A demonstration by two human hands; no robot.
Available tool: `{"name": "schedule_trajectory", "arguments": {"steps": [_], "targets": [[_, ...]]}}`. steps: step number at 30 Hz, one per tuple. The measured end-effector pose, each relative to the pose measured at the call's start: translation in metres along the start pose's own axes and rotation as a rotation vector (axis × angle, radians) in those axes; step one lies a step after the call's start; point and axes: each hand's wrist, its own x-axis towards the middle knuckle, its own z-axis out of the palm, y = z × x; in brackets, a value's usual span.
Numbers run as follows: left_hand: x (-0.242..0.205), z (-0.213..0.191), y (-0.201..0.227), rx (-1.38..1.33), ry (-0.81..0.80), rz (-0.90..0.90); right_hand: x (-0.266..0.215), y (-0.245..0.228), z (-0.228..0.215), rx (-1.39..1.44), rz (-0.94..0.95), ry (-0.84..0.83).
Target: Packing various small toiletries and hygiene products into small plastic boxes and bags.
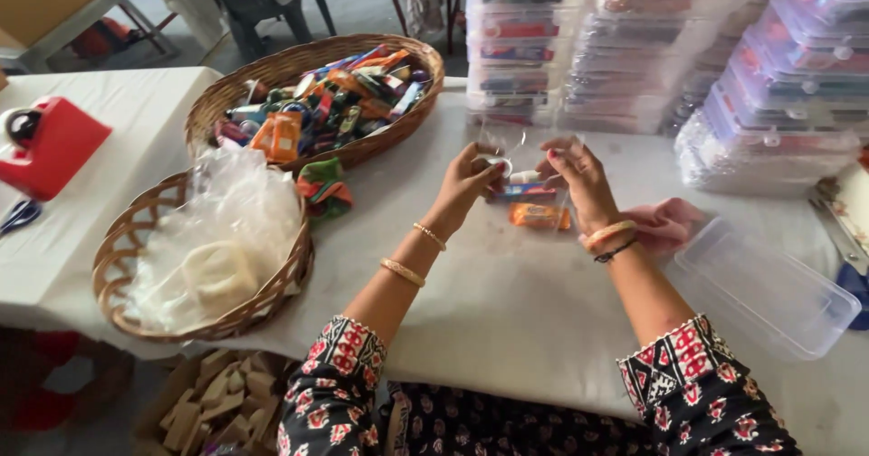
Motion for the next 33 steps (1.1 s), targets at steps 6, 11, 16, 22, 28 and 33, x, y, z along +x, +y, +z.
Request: {"name": "schedule_trajectory", "arguments": {"steps": [6,11,16,22,28,33], "targets": [[-0.016,0.012,0.018,-0.013,0.008,-0.099,0.007,0.031,-0.017,-0.068,-0.034,0.118],[-0.008,0.001,-0.004,-0.043,0.102,-0.021,0.001,0.023,-0.005,-0.174,-0.017,0.059],[-0.008,-0.01,0.005,-0.116,0.264,0.116,-0.008,-0.024,0.02,-0.057,0.182,0.025],[-0.007,-0.02,0.007,-0.215,0.384,0.251,-0.005,-0.003,0.012,-0.112,0.132,-0.134],[-0.01,-0.025,0.025,-0.264,0.329,0.197,-0.003,0.007,-0.001,-0.182,0.057,0.039],[-0.018,-0.025,0.063,-0.166,0.068,-0.104,-0.003,0.001,0.002,-0.229,0.013,0.051]]}}
